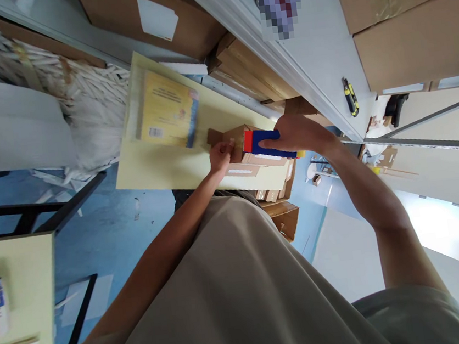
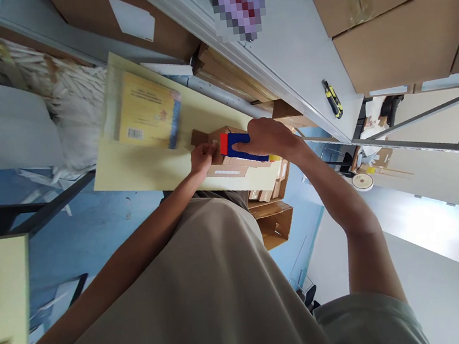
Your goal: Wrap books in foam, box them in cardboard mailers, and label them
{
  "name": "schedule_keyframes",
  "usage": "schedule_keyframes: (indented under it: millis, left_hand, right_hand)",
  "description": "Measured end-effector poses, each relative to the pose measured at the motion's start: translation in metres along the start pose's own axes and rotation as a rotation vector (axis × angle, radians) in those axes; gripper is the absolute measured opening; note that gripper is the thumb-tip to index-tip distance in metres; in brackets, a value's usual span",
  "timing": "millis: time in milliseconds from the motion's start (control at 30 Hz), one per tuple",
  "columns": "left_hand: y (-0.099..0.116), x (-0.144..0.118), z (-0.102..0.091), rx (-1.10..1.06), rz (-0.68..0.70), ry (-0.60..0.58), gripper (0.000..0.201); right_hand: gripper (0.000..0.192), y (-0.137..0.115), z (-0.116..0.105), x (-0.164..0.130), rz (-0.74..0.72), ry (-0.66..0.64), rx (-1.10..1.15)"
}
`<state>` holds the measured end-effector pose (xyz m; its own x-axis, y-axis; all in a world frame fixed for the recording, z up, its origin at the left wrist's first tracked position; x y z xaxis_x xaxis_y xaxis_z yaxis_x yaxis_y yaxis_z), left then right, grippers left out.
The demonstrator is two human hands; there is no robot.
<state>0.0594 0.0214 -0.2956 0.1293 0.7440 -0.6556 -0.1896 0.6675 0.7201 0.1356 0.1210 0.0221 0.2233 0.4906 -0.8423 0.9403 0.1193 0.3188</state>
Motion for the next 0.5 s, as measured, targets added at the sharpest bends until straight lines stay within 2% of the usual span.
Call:
schedule_keyframes:
  millis: [167,267,333,433,500]
  left_hand:
    - [-0.007,0.005,0.004,0.095,0.106,0.040,0.036]
    - [-0.010,0.007,-0.002,0.179,0.111,0.091,0.042]
    - [-0.005,0.001,-0.007,0.190,0.185,0.083,0.050]
    - [0.014,-0.022,-0.004,0.173,0.438,-0.075,0.058]
    - [0.023,-0.043,0.005,0.218,0.559,-0.221,0.079]
  right_hand:
    - [0.063,-0.002,0.003,-0.002,0.013,0.013,-0.012]
    - [0.061,-0.001,0.005,0.000,0.004,0.016,-0.004]
    - [0.062,0.000,0.006,0.001,-0.008,0.022,0.001]
    - [0.063,0.003,0.007,0.001,-0.008,0.040,0.014]
    - [0.064,0.004,0.007,0.001,-0.007,0.048,0.026]
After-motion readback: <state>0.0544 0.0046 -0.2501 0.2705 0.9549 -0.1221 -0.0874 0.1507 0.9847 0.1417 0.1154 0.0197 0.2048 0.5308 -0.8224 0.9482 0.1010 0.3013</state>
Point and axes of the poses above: each hand's wrist, its own x-axis towards the middle knuckle, its own z-axis out of the palm, y = z × x, the point moved 6 cm from there along x, towards the middle knuckle, and after that the axes turned 1 degree about z, right-handed, at the moved point
